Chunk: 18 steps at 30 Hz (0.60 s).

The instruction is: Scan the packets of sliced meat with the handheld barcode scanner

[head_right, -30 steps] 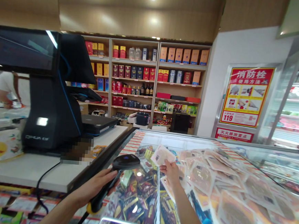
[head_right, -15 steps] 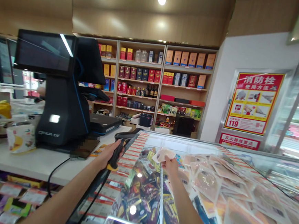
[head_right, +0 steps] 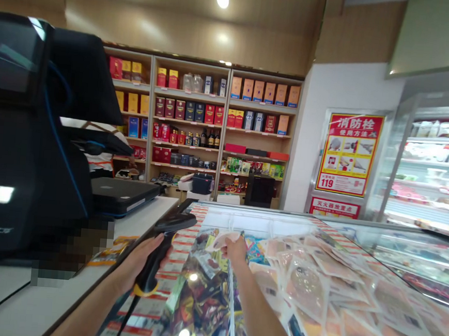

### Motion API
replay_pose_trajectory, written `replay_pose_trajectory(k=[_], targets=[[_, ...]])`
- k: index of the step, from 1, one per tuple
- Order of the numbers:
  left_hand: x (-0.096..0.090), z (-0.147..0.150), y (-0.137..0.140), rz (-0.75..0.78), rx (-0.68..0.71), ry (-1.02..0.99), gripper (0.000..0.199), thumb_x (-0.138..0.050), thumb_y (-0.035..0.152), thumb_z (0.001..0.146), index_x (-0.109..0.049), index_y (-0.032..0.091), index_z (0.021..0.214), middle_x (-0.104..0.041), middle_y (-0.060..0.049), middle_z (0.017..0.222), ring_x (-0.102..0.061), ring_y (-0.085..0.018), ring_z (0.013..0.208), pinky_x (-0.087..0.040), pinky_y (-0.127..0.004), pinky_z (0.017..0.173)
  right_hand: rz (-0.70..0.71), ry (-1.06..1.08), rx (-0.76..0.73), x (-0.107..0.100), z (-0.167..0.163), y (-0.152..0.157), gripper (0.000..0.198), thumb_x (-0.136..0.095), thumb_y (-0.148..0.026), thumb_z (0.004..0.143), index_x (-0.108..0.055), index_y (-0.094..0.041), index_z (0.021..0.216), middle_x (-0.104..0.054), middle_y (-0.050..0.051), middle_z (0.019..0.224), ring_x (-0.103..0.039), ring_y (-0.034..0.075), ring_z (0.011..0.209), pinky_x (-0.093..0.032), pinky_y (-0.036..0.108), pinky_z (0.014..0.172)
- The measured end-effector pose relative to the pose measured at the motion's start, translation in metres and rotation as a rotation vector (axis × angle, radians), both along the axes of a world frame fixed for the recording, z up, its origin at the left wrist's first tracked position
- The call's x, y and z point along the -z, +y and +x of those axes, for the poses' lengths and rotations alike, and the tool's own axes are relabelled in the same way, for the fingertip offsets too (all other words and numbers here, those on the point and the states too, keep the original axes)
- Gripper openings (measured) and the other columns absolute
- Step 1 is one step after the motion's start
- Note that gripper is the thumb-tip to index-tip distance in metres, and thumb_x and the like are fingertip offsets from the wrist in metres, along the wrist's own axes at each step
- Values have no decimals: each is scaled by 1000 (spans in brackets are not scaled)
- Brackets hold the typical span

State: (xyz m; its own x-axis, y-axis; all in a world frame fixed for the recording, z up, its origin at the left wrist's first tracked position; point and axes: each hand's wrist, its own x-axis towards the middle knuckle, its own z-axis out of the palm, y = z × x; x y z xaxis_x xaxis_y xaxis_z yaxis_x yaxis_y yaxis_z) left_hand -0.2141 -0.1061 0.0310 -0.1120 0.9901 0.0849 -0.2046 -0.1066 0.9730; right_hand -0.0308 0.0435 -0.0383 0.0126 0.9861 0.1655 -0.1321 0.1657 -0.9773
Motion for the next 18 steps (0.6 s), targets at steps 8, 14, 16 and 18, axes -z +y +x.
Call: replay_pose_trajectory(k=[8,14,16,18], targets=[[-6,-1,-10,-26,61,71,32,-55,44,64,-54,13,71,-52,2,49,-45,-8,43,-34,-20,43,-146,-349,-133,-11,-55,-11,35,-56,-20,58,-49,-14,92,-52,-4,37,-54,17,38,-42,27,37],[4,8,-6,-111,169,143,33,-54,45,64,-53,12,69,-54,0,54,-46,-8,43,-34,-19,42,-14,-625,-24,-25,61,-24,45,-68,-6,30,-61,-19,72,-62,0,61,-58,23,75,-42,28,65],[8,17,-6,-134,258,173,33,-52,46,65,-51,13,65,-53,1,53,-45,-7,42,-32,-18,42,-2,-691,-5,-27,99,-32,49,-68,-3,18,-62,-21,63,-64,1,71,-55,25,83,-39,29,70],[12,25,-7,-140,353,184,34,-52,48,65,-50,14,64,-52,2,53,-44,-7,42,-31,-18,42,-5,-733,15,-28,121,-37,49,-68,-4,15,-63,-21,61,-64,2,72,-55,26,82,-38,30,70]])
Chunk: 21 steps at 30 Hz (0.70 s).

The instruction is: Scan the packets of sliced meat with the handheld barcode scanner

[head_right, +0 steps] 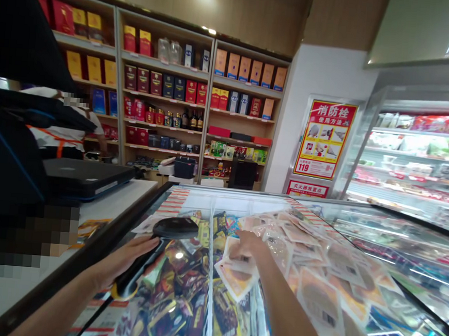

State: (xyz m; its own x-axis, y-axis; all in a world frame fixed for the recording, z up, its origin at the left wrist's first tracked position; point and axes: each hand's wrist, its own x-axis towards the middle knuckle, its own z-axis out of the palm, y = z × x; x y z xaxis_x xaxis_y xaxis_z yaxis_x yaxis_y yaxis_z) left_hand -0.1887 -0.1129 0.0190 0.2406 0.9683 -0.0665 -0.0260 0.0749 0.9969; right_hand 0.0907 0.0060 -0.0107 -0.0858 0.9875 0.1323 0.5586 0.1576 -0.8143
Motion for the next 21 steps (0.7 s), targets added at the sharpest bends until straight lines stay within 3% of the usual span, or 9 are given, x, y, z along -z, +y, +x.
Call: replay_pose_trajectory(k=[4,9,14,21], targets=[[3,7,-1,7,105,28,36,-50,50,66,-50,14,64,-53,1,54,-44,-7,43,-31,-19,44,36,8,46,1,10,0,42,-68,-4,17,-62,-20,55,-61,0,59,-55,22,72,-38,29,64],[2,7,-2,2,86,49,36,-47,50,67,-50,14,63,-52,1,52,-43,-7,43,-30,-19,43,80,166,87,2,19,6,10,-63,-18,44,-54,-17,45,-51,-4,40,-49,14,47,-35,24,48],[2,13,-6,-6,81,44,35,-50,50,65,-48,15,63,-51,2,54,-43,-7,43,-29,-19,43,190,431,200,13,20,9,19,-46,-35,65,-52,-19,72,-58,-2,55,-50,13,45,-36,23,42],[6,19,-4,-19,-96,110,36,-49,53,64,-48,16,63,-51,3,50,-41,-7,40,-27,-19,41,353,508,328,28,18,20,20,-50,-36,63,-51,-18,73,-56,-1,51,-50,16,49,-37,25,45]])
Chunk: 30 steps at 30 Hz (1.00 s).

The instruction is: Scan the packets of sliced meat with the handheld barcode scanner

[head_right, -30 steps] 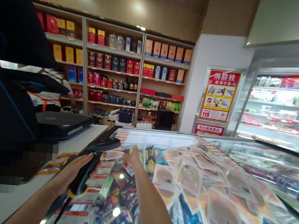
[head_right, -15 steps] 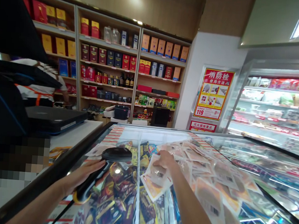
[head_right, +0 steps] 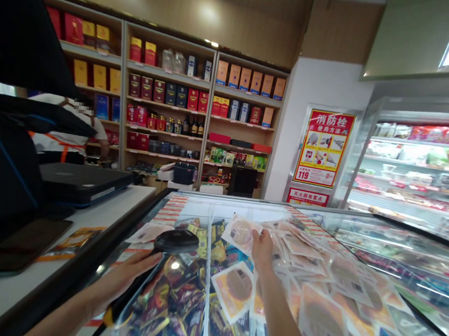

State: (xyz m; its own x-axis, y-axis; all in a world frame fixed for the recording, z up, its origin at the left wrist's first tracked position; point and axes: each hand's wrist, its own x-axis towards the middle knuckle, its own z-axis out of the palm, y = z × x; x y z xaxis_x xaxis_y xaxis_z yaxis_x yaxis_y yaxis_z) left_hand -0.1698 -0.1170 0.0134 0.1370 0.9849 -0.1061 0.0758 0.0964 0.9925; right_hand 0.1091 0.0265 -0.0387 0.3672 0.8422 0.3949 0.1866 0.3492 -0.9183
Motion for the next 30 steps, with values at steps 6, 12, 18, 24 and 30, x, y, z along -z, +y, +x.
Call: replay_pose_trajectory(k=[6,12,18,24,30], targets=[[-7,9,-9,14,50,-33,33,-54,49,61,-48,16,59,-48,4,46,-39,-6,39,-27,-19,41,32,-56,41,-1,2,1,22,-50,-36,63,-53,-18,76,-60,2,57,-52,18,54,-37,26,49],[-8,9,-10,31,104,14,35,-49,50,64,-46,16,57,-44,4,43,-37,-6,38,-26,-19,41,32,-132,73,-1,1,0,19,-48,-36,65,-51,-18,71,-56,0,57,-49,16,52,-34,24,49],[2,1,2,66,127,30,35,-47,51,67,-45,16,63,-47,4,50,-40,-6,40,-27,-19,41,20,-182,127,-1,0,-2,19,-48,-37,64,-48,-18,63,-49,-3,47,-42,13,46,-29,24,45],[-1,3,-3,39,191,44,37,-45,52,67,-44,16,60,-45,5,46,-39,-7,40,-27,-20,42,27,-219,150,-3,0,-5,21,-47,-38,65,-51,-17,66,-51,-1,47,-44,14,47,-30,24,46],[-8,4,-10,52,234,27,33,-46,49,68,-44,16,63,-47,5,51,-40,-6,43,-30,-20,45,18,-248,130,-5,0,-6,29,-45,-42,64,-55,-16,73,-58,3,55,-50,18,52,-34,26,48]])
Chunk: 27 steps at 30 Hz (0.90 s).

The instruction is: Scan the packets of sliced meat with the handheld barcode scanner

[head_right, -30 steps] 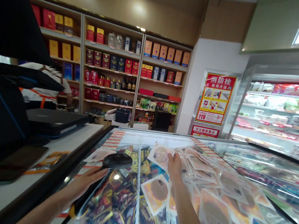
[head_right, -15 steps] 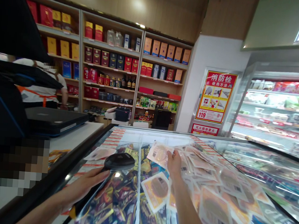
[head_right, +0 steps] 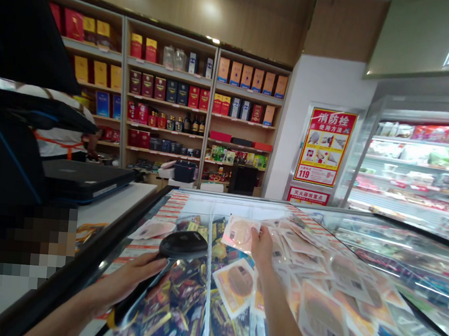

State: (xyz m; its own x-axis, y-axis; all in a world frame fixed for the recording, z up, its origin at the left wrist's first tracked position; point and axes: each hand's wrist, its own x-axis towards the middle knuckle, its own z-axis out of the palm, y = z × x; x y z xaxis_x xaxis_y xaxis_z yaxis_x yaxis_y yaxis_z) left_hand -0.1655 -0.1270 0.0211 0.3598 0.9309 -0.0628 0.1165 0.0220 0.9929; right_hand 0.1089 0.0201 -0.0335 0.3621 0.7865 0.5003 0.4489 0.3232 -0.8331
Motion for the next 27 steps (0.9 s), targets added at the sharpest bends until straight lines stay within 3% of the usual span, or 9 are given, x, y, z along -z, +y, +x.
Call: replay_pose_trajectory(k=[5,8,14,18,23,27], targets=[[2,0,2,-58,-31,16,33,-48,49,67,-45,16,64,-46,5,49,-40,-6,42,-29,-19,44,-22,-13,-8,-2,-1,-2,31,-44,-42,64,-55,-16,77,-61,5,62,-54,20,58,-36,27,52],[2,-4,7,-14,-87,-12,35,-47,50,66,-46,15,63,-47,4,49,-40,-6,42,-30,-19,43,-49,-17,-3,-2,-3,-2,30,-43,-41,65,-54,-16,78,-60,4,60,-53,19,56,-36,27,52],[-6,-20,15,5,-341,2,40,-48,54,62,-47,15,59,-45,5,44,-39,-7,38,-28,-18,40,-107,-16,-4,0,-24,-2,23,-45,-38,64,-50,-17,70,-56,2,54,-53,18,53,-36,26,51],[-12,-38,4,10,-475,2,40,-52,55,58,-48,15,58,-45,5,42,-39,-7,37,-28,-18,38,-172,-18,-64,0,-51,3,21,-46,-32,64,-51,-16,75,-56,1,54,-54,17,52,-38,25,49],[-6,-70,-14,-27,-557,15,42,-50,57,59,-49,15,55,-47,3,41,-41,-7,37,-29,-18,37,-304,-36,-197,2,-98,10,22,-43,-28,73,-53,-14,85,-57,1,57,-52,13,48,-40,24,43],[2,-93,-25,-38,-608,18,41,-50,56,60,-49,15,58,-46,4,41,-40,-7,36,-29,-19,37,-356,-75,-324,3,-141,12,24,-43,-29,79,-52,-13,94,-57,4,82,-55,11,65,-46,27,57]])
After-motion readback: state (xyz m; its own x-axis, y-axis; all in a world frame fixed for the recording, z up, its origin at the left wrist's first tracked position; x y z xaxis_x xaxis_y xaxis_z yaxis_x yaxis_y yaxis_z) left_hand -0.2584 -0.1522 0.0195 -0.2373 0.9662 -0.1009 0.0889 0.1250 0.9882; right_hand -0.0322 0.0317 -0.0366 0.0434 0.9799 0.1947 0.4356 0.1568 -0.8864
